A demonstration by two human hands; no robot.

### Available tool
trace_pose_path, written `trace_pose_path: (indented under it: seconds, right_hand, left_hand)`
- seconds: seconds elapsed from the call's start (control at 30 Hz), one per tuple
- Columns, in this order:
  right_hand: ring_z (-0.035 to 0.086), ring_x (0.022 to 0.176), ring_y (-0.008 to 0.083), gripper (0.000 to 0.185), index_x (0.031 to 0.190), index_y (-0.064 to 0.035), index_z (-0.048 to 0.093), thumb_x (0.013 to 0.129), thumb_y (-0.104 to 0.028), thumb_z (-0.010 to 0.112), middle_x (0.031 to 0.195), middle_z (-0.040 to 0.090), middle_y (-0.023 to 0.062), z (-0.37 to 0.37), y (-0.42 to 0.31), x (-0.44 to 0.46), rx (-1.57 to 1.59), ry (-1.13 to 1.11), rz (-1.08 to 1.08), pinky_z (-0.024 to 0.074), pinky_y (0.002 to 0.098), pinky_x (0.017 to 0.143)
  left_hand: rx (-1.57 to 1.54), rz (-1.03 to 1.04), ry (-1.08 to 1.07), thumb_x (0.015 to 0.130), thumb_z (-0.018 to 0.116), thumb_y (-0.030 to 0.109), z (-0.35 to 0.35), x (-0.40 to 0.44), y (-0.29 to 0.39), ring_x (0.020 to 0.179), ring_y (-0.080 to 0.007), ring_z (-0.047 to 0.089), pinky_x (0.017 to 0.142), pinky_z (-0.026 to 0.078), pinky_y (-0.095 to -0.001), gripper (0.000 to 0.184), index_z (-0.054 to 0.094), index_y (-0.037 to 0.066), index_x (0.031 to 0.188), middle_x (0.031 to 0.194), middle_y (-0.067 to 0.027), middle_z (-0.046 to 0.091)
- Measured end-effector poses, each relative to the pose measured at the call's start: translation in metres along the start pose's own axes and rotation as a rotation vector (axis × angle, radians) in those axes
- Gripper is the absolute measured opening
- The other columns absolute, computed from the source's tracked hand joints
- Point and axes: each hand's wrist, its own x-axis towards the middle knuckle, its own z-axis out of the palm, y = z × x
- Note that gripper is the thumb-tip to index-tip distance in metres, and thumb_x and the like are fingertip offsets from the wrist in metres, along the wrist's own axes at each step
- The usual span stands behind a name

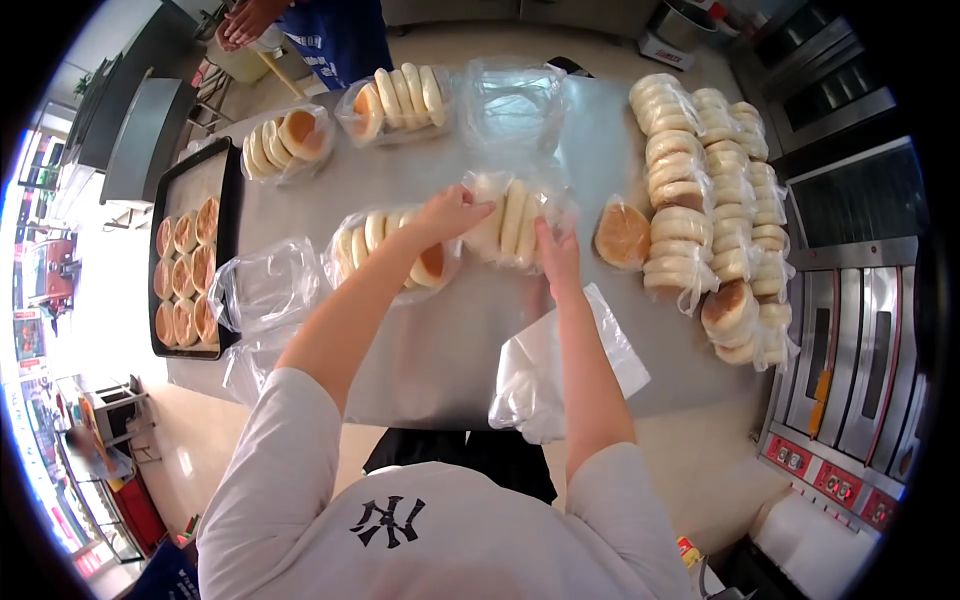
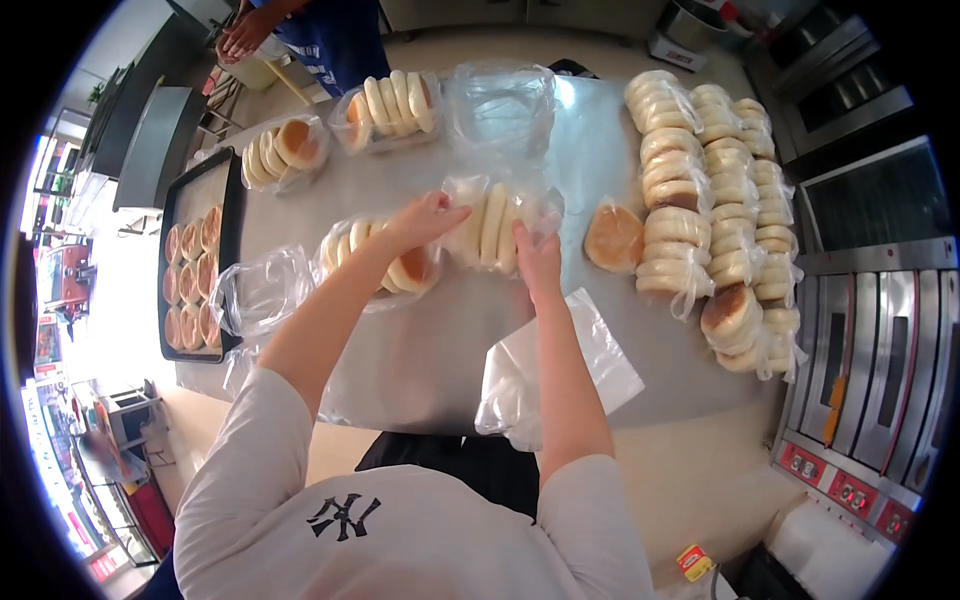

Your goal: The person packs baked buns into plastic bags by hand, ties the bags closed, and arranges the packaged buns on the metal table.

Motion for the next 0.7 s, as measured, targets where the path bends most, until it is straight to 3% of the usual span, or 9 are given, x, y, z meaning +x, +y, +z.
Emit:
trace_pose_path:
  seconds: [0.07, 0.2, 0.27, 0.3, 0.37, 0.5, 0.57, 0.67, 0.7]
  right_hand:
    - [0.054, 0.124, 0.0217, 0.066, 0.148, -0.0005, 0.039, 0.096, -0.035, 0.064, 0.136, 0.057, 0.0122, -0.009, 0.012, 0.005, 0.014, -0.001, 0.029, 0.0416, 0.0333, 0.104]
    - [0.058, 0.119, 0.0281, 0.059, 0.145, 0.0029, 0.043, 0.098, -0.03, 0.057, 0.131, 0.06, 0.0197, -0.022, 0.011, 0.01, -0.046, -0.078, 0.061, 0.0428, 0.0352, 0.103]
    - [0.058, 0.119, 0.0286, 0.056, 0.145, 0.0033, 0.042, 0.099, -0.027, 0.054, 0.13, 0.06, 0.0202, -0.018, 0.006, 0.008, -0.05, -0.105, -0.043, 0.0428, 0.0356, 0.102]
    - [0.058, 0.118, 0.0291, 0.054, 0.145, 0.0038, 0.042, 0.1, -0.025, 0.052, 0.13, 0.06, 0.0207, -0.015, 0.004, 0.008, -0.055, -0.11, -0.156, 0.0428, 0.0361, 0.102]
    - [0.058, 0.118, 0.0297, 0.053, 0.145, 0.0034, 0.041, 0.101, -0.023, 0.05, 0.13, 0.06, 0.0208, -0.012, 0.003, 0.007, -0.037, -0.118, -0.15, 0.0426, 0.0367, 0.102]
    - [0.057, 0.119, 0.0314, 0.05, 0.145, 0.0021, 0.043, 0.102, -0.023, 0.047, 0.13, 0.06, 0.0201, -0.018, 0.033, 0.023, -0.077, -0.077, -0.137, 0.042, 0.0379, 0.103]
    - [0.056, 0.12, 0.0319, 0.049, 0.144, 0.0015, 0.044, 0.102, -0.023, 0.045, 0.131, 0.059, 0.0198, -0.025, 0.015, 0.021, -0.118, -0.092, -0.052, 0.0414, 0.0382, 0.103]
    - [0.054, 0.123, 0.0329, 0.047, 0.143, 0.0004, 0.047, 0.104, -0.025, 0.043, 0.135, 0.057, 0.0192, -0.024, 0.028, 0.03, -0.134, -0.098, 0.0, 0.0398, 0.0387, 0.105]
    - [0.053, 0.125, 0.0332, 0.046, 0.142, -0.0001, 0.048, 0.104, -0.026, 0.042, 0.137, 0.056, 0.019, -0.024, 0.031, 0.033, -0.118, -0.085, -0.028, 0.0388, 0.0389, 0.107]
  left_hand:
    - [-0.225, -0.027, 0.003, 0.089, 0.056, 0.058, 0.018, -0.008, 0.007, 0.11, -0.0371, 0.063, 0.093, 0.049, -0.0434, 0.06, 0.061, 0.008, 0.121, 0.113, -0.0187, 0.069]
    - [0.224, 0.138, 0.311, 0.103, 0.042, 0.035, 0.032, -0.028, 0.022, 0.103, -0.0428, 0.059, 0.087, 0.046, -0.0479, 0.04, 0.055, -0.002, 0.11, 0.114, -0.0238, 0.065]
    - [-0.188, 0.004, 0.48, 0.104, 0.044, 0.032, 0.026, -0.04, 0.03, 0.099, -0.0382, 0.062, 0.084, 0.046, -0.0464, 0.036, 0.051, -0.002, 0.114, 0.109, -0.0191, 0.069]
    - [-0.18, -0.007, 0.491, 0.104, 0.044, 0.032, 0.028, -0.035, 0.025, 0.099, -0.0382, 0.062, 0.084, 0.046, -0.0464, 0.036, 0.051, -0.002, 0.114, 0.109, -0.0191, 0.069]
    - [-0.784, -0.189, 0.487, 0.101, 0.05, 0.033, 0.051, -0.015, 0.0, 0.09, -0.032, 0.067, 0.08, 0.051, -0.0424, 0.037, 0.048, 0.002, 0.12, 0.093, -0.0181, 0.07]
    - [-0.474, -0.058, 0.777, 0.096, 0.057, 0.035, 0.091, 0.009, -0.024, 0.08, -0.0216, 0.068, 0.07, 0.052, -0.0354, 0.04, 0.053, 0.0, 0.115, 0.083, -0.0132, 0.068]
    - [-0.145, -0.056, 0.038, 0.091, 0.061, 0.033, 0.036, -0.03, 0.009, 0.074, -0.0229, 0.068, 0.068, 0.054, -0.0367, 0.04, 0.061, -0.002, 0.11, 0.083, -0.0136, 0.068]
    - [-0.16, -0.263, -0.084, 0.09, 0.057, 0.027, 0.008, -0.024, 0.015, 0.068, -0.028, 0.068, 0.065, 0.054, -0.0423, 0.033, 0.064, -0.002, 0.103, 0.081, -0.0137, 0.068]
    - [-0.124, -0.274, -0.066, 0.092, 0.052, 0.027, -0.001, -0.03, 0.03, 0.083, -0.0322, 0.068, 0.077, 0.053, -0.0447, 0.033, 0.063, -0.001, 0.105, 0.095, -0.016, 0.069]
